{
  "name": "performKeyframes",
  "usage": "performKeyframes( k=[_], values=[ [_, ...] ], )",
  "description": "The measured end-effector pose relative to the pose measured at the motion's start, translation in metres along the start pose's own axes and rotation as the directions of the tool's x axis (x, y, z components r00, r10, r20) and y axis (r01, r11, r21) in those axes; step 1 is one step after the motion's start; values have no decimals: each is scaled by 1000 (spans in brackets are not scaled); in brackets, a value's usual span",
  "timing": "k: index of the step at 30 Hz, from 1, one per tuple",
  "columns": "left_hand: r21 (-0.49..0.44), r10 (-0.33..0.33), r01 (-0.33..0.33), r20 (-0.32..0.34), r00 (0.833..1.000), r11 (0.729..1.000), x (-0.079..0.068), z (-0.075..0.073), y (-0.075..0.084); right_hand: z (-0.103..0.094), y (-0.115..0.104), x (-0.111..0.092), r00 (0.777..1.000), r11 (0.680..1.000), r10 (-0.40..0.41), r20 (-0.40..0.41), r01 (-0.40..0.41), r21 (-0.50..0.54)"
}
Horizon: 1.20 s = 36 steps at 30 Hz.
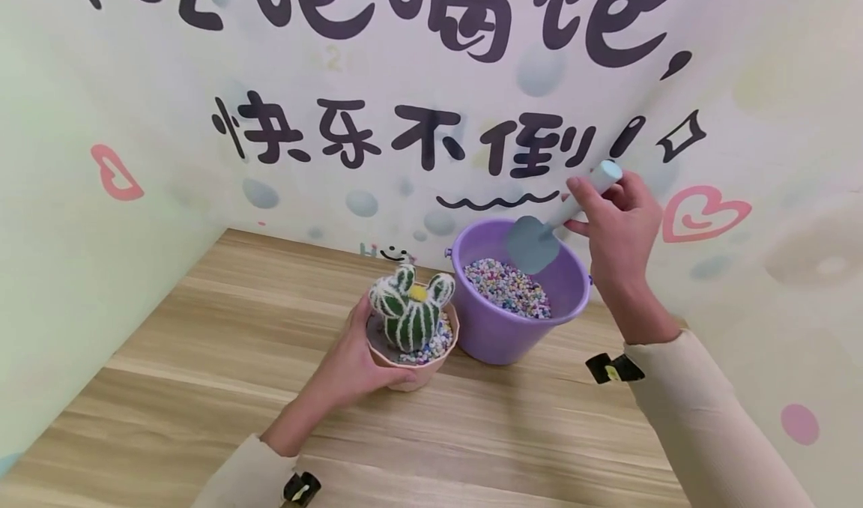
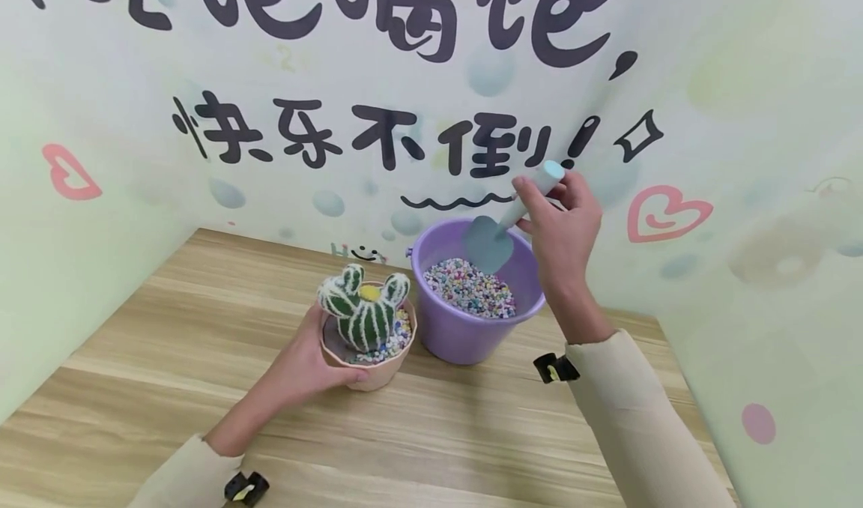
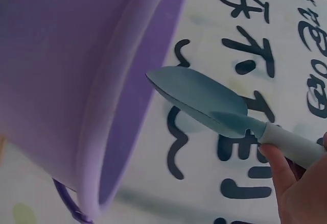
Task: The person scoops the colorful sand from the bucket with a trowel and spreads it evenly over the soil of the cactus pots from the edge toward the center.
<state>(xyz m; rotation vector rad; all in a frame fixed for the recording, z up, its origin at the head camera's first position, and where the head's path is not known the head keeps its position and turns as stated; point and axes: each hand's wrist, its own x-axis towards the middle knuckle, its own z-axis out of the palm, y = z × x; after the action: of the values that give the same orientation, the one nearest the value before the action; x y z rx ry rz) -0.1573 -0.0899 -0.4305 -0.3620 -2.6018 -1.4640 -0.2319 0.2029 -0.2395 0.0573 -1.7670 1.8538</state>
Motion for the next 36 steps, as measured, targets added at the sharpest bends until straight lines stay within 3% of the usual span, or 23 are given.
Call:
performKeyframes(
  k=[7,15,22,36],
  values=[
    [39,-84,86,-42,996,996,-3,5,6,4,29,14,995,994,77,60,-72,-84],
    [75,-109,116,-92,990,990,-4,10,9,10,51,22,991,987,123,61,-116,-109],
    [87,-126,138,-134,983,987,-3,15,11,15,63,24,989,971,126,76,-107,-212],
    [77,-133,147,-161,978,986,2,18,11,23,81,25,976,977,145,162,-116,-181]
  ],
)
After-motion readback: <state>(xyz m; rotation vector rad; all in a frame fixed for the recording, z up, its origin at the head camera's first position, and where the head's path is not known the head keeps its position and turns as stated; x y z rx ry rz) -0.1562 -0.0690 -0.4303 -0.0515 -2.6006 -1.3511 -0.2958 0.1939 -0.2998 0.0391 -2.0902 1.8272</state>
